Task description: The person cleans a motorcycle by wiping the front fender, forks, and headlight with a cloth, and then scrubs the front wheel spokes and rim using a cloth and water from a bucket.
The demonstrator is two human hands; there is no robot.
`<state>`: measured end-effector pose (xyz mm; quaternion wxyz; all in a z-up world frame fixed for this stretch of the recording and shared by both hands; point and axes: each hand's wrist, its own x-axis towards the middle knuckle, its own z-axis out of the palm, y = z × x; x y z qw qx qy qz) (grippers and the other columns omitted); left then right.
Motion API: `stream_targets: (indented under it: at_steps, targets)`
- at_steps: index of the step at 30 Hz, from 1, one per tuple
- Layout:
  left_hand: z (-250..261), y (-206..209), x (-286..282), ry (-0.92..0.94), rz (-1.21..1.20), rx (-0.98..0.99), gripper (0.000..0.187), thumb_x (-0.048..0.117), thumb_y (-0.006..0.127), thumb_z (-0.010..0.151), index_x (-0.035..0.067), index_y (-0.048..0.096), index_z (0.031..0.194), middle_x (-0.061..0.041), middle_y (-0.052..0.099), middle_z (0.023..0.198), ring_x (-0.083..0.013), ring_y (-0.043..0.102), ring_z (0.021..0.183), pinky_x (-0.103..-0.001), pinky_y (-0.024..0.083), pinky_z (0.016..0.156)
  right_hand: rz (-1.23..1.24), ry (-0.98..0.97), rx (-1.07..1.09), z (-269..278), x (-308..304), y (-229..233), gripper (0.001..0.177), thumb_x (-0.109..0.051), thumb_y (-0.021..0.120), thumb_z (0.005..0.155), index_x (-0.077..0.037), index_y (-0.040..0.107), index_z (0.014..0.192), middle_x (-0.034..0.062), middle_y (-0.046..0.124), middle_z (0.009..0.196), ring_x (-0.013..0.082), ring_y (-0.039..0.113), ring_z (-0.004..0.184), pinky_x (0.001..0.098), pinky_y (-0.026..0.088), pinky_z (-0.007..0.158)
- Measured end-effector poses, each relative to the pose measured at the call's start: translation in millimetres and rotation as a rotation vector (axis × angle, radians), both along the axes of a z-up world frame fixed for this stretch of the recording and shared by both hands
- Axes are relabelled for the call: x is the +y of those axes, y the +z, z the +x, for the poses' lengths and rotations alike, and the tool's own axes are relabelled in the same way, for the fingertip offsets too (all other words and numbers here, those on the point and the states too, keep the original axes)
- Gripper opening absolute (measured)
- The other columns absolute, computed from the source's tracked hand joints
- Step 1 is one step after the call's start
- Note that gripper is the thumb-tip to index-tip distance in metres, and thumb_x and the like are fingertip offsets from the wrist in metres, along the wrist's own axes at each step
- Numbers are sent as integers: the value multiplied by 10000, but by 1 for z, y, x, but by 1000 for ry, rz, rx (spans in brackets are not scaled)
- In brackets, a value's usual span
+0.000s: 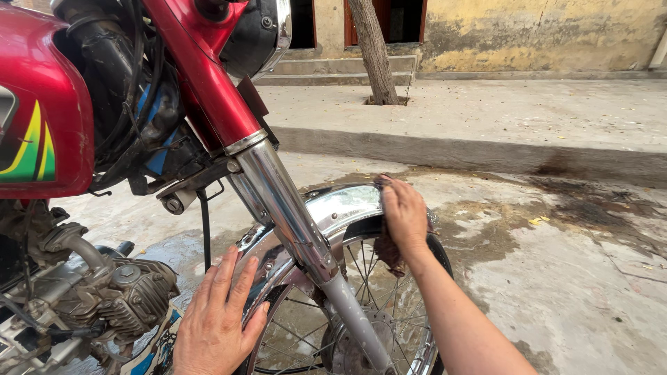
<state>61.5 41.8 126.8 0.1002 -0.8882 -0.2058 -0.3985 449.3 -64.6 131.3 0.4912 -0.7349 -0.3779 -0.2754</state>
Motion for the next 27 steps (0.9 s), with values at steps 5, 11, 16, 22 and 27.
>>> stream_targets:
  at_steps: [5,11,16,22,27]
  targets:
    - [0,1,1,7,-22,37,907,462,688,768,257,377,1596,-115,297,1633,-455,475,1342,-506,447,1026,40,-30,248,33,-22,-23,546,-458,420,1018,-58,695,1270,158,709,1257,323,666,1158,410,504,1021]
    - [0,3,0,-35,-21,17,851,441,676,788,217,363,1547,-141,304,1618,-440,470,1294,-521,437,1040,-13,-82,331,36,-26,-19,548,-459,414,1019,-67,684,1290,156,698,1264,326,646,1165,439,486,1029]
    - [0,3,-1,-32,-15,16,843,437,666,798,218,362,1552,-133,313,1615,-432,473,1293,-515,442,1038,-23,-13,135,1,-5,4,546,-436,416,1010,-76,662,1338,138,656,1343,299,586,1259,445,433,1103]
    - [-1,3,-4,-21,-13,9,832,440,652,811,230,354,1559,-117,310,1595,-436,473,1321,-507,448,1036,-52,-12,-86,-53,3,31,476,-430,478,981,-178,706,1314,106,652,1343,317,539,1287,453,343,1113]
    - [-2,4,-5,0,-20,8,826,448,647,813,260,351,1560,-96,311,1624,-421,475,1306,-509,447,1034,-52,12,-167,-76,8,40,447,-417,492,989,-190,705,1311,83,666,1318,298,546,1279,446,367,1126]
